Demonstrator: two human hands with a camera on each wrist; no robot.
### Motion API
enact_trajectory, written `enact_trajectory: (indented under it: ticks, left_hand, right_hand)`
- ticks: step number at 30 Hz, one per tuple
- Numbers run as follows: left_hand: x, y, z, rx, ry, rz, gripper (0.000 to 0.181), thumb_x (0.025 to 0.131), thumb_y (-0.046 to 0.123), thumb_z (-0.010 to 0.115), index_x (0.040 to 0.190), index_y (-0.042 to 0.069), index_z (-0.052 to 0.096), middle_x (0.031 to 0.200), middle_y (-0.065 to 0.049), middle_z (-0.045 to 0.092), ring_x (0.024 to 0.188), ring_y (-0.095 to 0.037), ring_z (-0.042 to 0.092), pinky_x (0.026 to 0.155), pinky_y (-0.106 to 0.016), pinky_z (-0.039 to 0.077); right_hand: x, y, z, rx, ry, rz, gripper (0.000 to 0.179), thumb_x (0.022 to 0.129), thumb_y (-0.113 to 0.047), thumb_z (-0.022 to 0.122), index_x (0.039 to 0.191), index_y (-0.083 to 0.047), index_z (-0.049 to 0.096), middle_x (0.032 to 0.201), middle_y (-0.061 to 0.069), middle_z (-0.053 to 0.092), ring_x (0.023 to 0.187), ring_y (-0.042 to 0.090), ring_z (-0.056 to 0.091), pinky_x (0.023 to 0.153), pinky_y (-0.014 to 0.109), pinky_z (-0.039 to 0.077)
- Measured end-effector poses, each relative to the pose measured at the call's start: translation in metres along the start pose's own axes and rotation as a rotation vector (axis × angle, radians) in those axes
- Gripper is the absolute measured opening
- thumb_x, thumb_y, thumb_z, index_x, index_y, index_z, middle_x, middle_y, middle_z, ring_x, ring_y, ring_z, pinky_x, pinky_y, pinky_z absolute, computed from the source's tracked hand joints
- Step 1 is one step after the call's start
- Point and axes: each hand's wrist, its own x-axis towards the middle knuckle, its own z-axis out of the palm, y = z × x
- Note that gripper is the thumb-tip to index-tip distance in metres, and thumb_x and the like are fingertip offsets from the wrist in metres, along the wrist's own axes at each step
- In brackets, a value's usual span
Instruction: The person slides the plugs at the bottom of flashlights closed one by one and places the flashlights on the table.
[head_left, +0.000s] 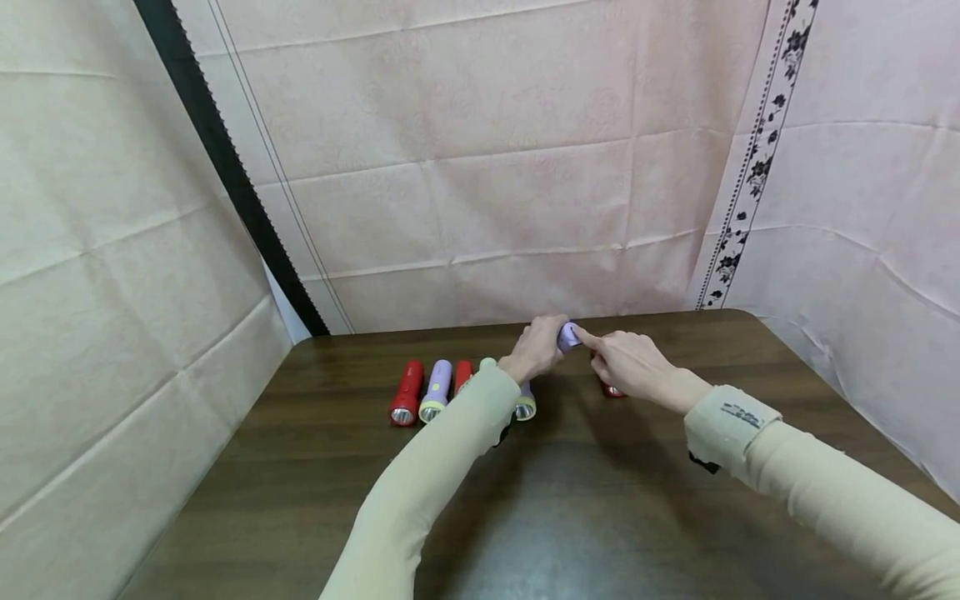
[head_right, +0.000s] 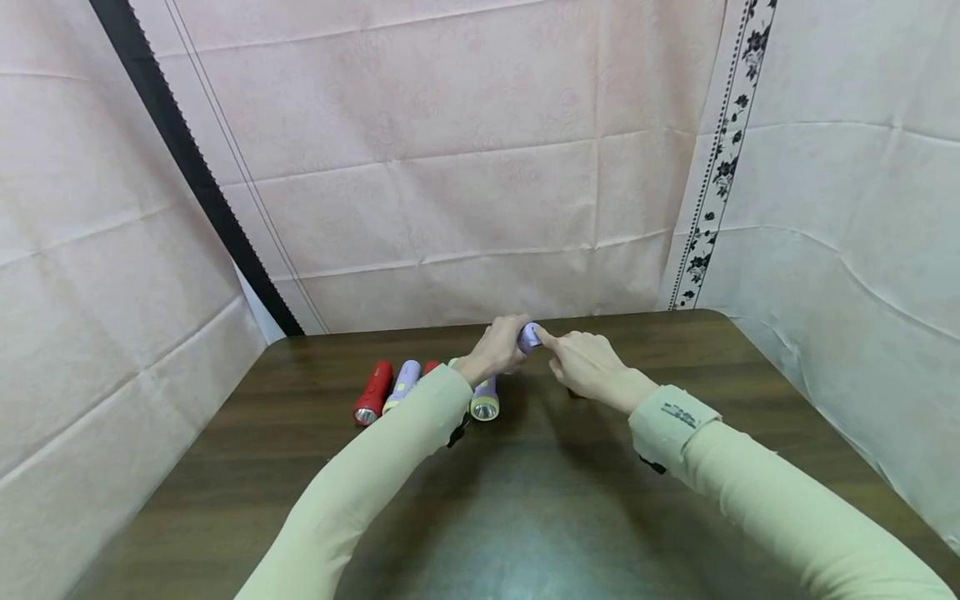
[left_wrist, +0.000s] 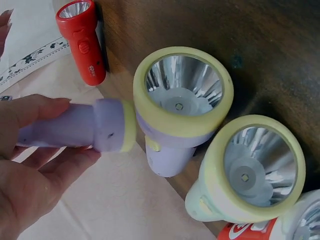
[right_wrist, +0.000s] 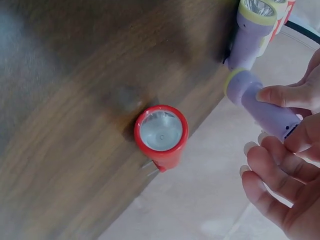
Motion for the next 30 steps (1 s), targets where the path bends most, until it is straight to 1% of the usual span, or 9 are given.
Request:
enact_trajectory:
  ticks: [3, 7, 10, 12, 16, 19, 23, 26, 30]
  left_hand:
    - [-0.001, 0.003, -0.003, -0.027, -0.051, -0.053, 0.034, 0.081, 0.007, 0.072, 0.109, 0.013, 0.054, 0.103, -0.005, 0.065, 0.090, -0.020, 0.064, 0.076, -0.031, 0.051]
    - [-0.002, 0.008, -0.010, -0.120, -0.120, -0.154, 0.057, 0.082, 0.020, 0.076, 0.126, 0.014, 0.041, 0.106, -0.010, 0.065, 0.090, -0.024, 0.065, 0.075, -0.035, 0.054]
    - [-0.004, 0.009, -0.012, -0.193, -0.180, -0.257, 0.065, 0.083, 0.024, 0.075, 0.134, 0.017, 0.035, 0.108, -0.013, 0.063, 0.077, -0.027, 0.068, 0.066, -0.037, 0.057]
    - [-0.006, 0.007, -0.011, -0.207, -0.217, -0.325, 0.068, 0.083, 0.026, 0.074, 0.138, 0.019, 0.035, 0.111, -0.015, 0.062, 0.068, -0.027, 0.069, 0.058, -0.037, 0.057]
    - [-0.009, 0.002, -0.005, -0.197, -0.257, -0.403, 0.060, 0.082, 0.027, 0.075, 0.131, 0.013, 0.044, 0.108, -0.016, 0.061, 0.056, -0.026, 0.067, 0.046, -0.034, 0.054]
    - [-0.010, 0.000, 0.000, -0.170, -0.262, -0.417, 0.044, 0.081, 0.028, 0.075, 0.114, 0.007, 0.054, 0.096, -0.015, 0.064, 0.053, -0.023, 0.065, 0.043, -0.031, 0.052]
    - [-0.010, -0.003, 0.007, -0.145, -0.277, -0.425, 0.031, 0.081, 0.028, 0.075, 0.096, 0.005, 0.059, 0.082, -0.012, 0.064, 0.052, -0.021, 0.064, 0.043, -0.028, 0.051]
    - [-0.009, -0.004, 0.011, -0.126, -0.285, -0.416, 0.029, 0.081, 0.028, 0.074, 0.094, 0.006, 0.060, 0.080, -0.011, 0.063, 0.053, -0.020, 0.063, 0.044, -0.028, 0.051]
    - [-0.009, -0.003, 0.011, -0.039, -0.259, -0.369, 0.031, 0.080, 0.030, 0.075, 0.098, 0.009, 0.061, 0.087, -0.007, 0.064, 0.064, -0.019, 0.063, 0.052, -0.029, 0.050]
  right_hand:
    - [-0.002, 0.004, 0.000, 0.010, -0.031, 0.028, 0.063, 0.078, -0.004, 0.057, 0.140, -0.013, 0.049, 0.058, -0.004, 0.047, 0.052, 0.013, 0.042, 0.044, 0.029, 0.032]
    - [-0.004, 0.009, -0.001, -0.007, -0.046, 0.065, 0.069, 0.079, -0.007, 0.057, 0.145, -0.011, 0.041, 0.056, -0.001, 0.045, 0.054, 0.015, 0.044, 0.046, 0.033, 0.035]
    - [-0.003, 0.011, -0.001, -0.016, -0.049, 0.072, 0.068, 0.080, -0.009, 0.057, 0.146, -0.010, 0.040, 0.056, -0.001, 0.045, 0.054, 0.016, 0.044, 0.046, 0.033, 0.035]
    - [-0.003, 0.011, -0.001, -0.014, -0.060, 0.071, 0.067, 0.081, -0.010, 0.057, 0.146, -0.010, 0.040, 0.056, -0.001, 0.045, 0.054, 0.015, 0.044, 0.046, 0.032, 0.034]
    - [-0.004, 0.010, 0.001, -0.014, -0.075, 0.068, 0.064, 0.081, -0.010, 0.057, 0.144, -0.009, 0.043, 0.057, -0.002, 0.046, 0.054, 0.015, 0.046, 0.045, 0.032, 0.035]
    - [-0.006, 0.010, 0.003, -0.015, -0.077, 0.064, 0.062, 0.080, -0.010, 0.057, 0.141, -0.008, 0.046, 0.056, -0.002, 0.047, 0.054, 0.016, 0.048, 0.046, 0.034, 0.037]
    - [-0.008, 0.010, 0.007, -0.014, -0.084, 0.058, 0.061, 0.080, -0.010, 0.057, 0.140, -0.007, 0.048, 0.055, -0.003, 0.047, 0.054, 0.017, 0.050, 0.046, 0.034, 0.039]
    - [-0.010, 0.011, 0.008, -0.012, -0.089, 0.058, 0.059, 0.081, -0.010, 0.057, 0.139, -0.007, 0.048, 0.054, -0.004, 0.047, 0.054, 0.016, 0.049, 0.046, 0.033, 0.038]
    - [-0.010, 0.014, 0.007, -0.012, -0.087, 0.054, 0.056, 0.082, -0.010, 0.057, 0.138, -0.006, 0.050, 0.053, -0.004, 0.048, 0.052, 0.015, 0.047, 0.045, 0.030, 0.036]
